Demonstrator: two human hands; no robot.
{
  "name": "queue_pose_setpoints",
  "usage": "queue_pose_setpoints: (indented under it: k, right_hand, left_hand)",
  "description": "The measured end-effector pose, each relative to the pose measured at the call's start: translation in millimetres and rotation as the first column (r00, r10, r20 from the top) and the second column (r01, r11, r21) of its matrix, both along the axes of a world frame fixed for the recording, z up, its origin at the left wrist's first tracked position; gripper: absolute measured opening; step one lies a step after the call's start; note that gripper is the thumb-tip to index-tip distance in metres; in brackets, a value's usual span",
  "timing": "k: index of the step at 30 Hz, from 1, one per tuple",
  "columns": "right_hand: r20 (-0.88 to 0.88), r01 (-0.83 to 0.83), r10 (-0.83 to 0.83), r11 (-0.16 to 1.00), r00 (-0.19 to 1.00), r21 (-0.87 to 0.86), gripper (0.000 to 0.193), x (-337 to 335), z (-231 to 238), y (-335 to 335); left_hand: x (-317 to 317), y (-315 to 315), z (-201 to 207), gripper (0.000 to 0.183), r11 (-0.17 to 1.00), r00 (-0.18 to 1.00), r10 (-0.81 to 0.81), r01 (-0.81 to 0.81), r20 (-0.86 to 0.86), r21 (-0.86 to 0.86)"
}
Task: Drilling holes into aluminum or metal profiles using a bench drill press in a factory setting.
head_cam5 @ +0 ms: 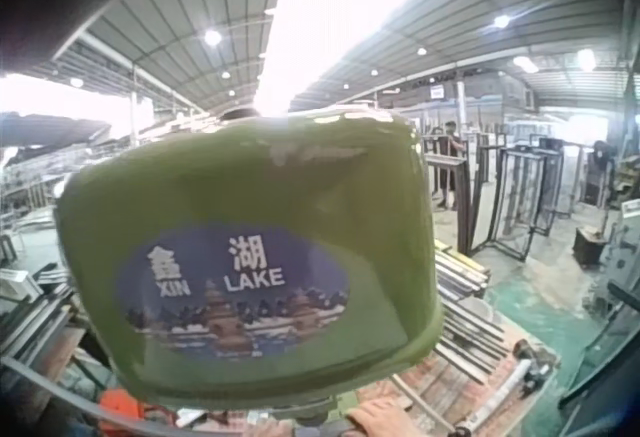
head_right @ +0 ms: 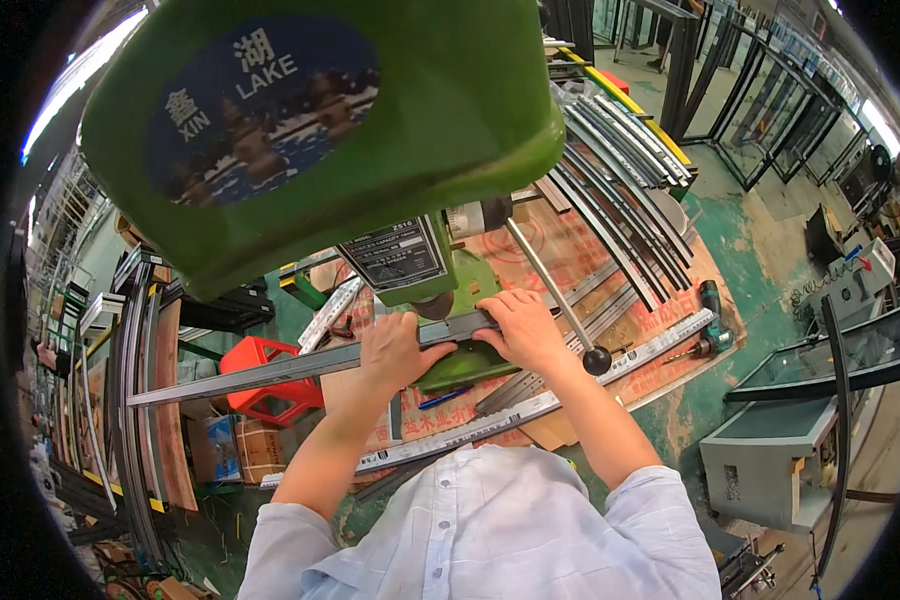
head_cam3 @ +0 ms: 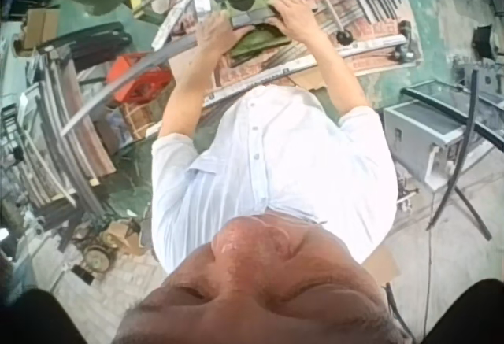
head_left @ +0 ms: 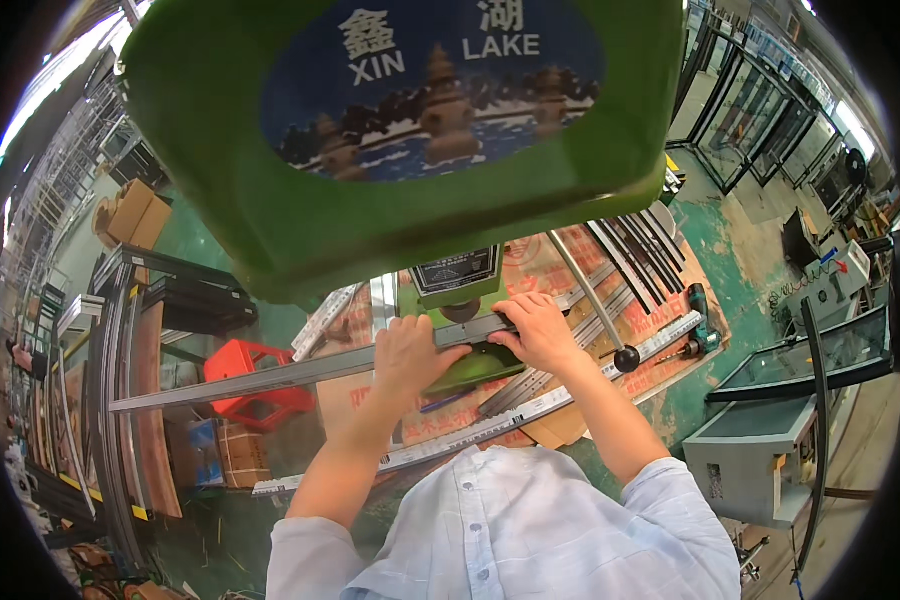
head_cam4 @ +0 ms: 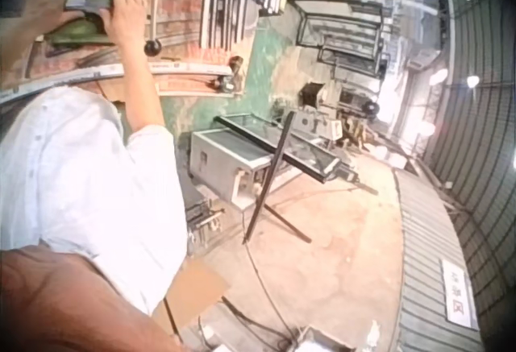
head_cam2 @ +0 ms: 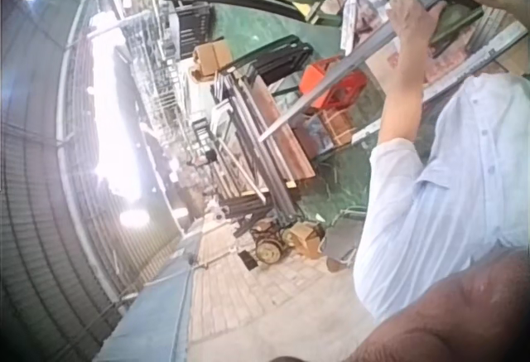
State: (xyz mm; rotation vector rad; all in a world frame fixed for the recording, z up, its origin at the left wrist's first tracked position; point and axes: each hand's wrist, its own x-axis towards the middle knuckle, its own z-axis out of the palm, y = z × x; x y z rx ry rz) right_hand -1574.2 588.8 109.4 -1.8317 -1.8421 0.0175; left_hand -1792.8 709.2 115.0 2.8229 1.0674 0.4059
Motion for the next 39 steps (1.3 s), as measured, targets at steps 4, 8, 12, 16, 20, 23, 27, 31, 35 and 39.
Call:
queue_pose_setpoints:
  k: [4, 8, 12, 16, 20, 23, 27, 31, 35, 39]
  right_hand:
    - [-0.013, -0.012, 0.013, 0.998, 1.000, 0.060, 0.043, 2.3, -6.3, -1.9]
    - [-0.027, -0.025, 0.026, 0.999, 0.999, 0.044, 0.043, 3.5, -5.2, -0.5]
    - [-0.041, -0.028, 0.030, 0.998, 0.999, 0.062, 0.042, 9.2, -0.4, -0.7]
    - [-0.130, -0.053, 0.061, 0.997, 0.990, 0.058, 0.043, 17.6, 3.5, -1.1]
    - [-0.130, -0.013, 0.021, 0.998, 0.991, 0.062, 0.043, 20.4, 7.0, -3.4]
    - [-0.180, -0.015, 0.025, 0.998, 0.983, 0.055, 0.044, 20.8, 8.3, -5.0]
    - [-0.170, 0.003, 0.010, 0.997, 0.985, 0.073, 0.045, 21.4, 4.7, -6.3]
    - [-0.174, 0.004, 0.015, 0.994, 0.985, 0.107, 0.045, 23.8, -5.1, -6.8]
    - [-0.143, -0.014, 0.028, 0.995, 0.989, 0.102, 0.045, 26.7, -15.5, -5.2]
    - [-0.139, 0.003, 0.006, 0.998, 0.990, 0.066, 0.046, 27.5, -19.6, -3.7]
  left_hand:
    - [-42.0, 17.6, 5.7, 0.070, 0.991, 0.999, -0.021, 0.018, 0.028, 0.134]
    - [-63.2, 32.6, 4.6, 0.071, 0.995, 0.987, 0.067, -0.078, -0.146, -0.069]
    - [-57.6, 32.9, 5.2, 0.071, 0.995, 0.993, 0.022, -0.034, -0.119, -0.097]
    - [-49.0, 26.5, 9.6, 0.070, 0.998, 0.996, 0.032, -0.036, -0.081, -0.043]
    - [-43.0, 22.4, 9.2, 0.070, 0.998, 0.998, 0.002, -0.006, -0.058, -0.067]
    - [-39.2, 20.9, 8.4, 0.071, 0.994, 1.000, -0.001, -0.002, -0.023, -0.106]
    - [-35.6, 19.8, 13.2, 0.072, 0.996, 0.997, 0.007, -0.014, -0.071, -0.088]
    - [-35.1, 18.5, 20.0, 0.072, 0.998, 0.997, -0.018, 0.014, -0.076, -0.055]
    - [-39.5, 22.4, 15.8, 0.072, 0.956, 0.994, 0.088, -0.101, -0.060, -0.276]
    - [-47.7, 33.7, -7.0, 0.073, 0.955, 0.986, 0.103, -0.134, -0.130, -0.263]
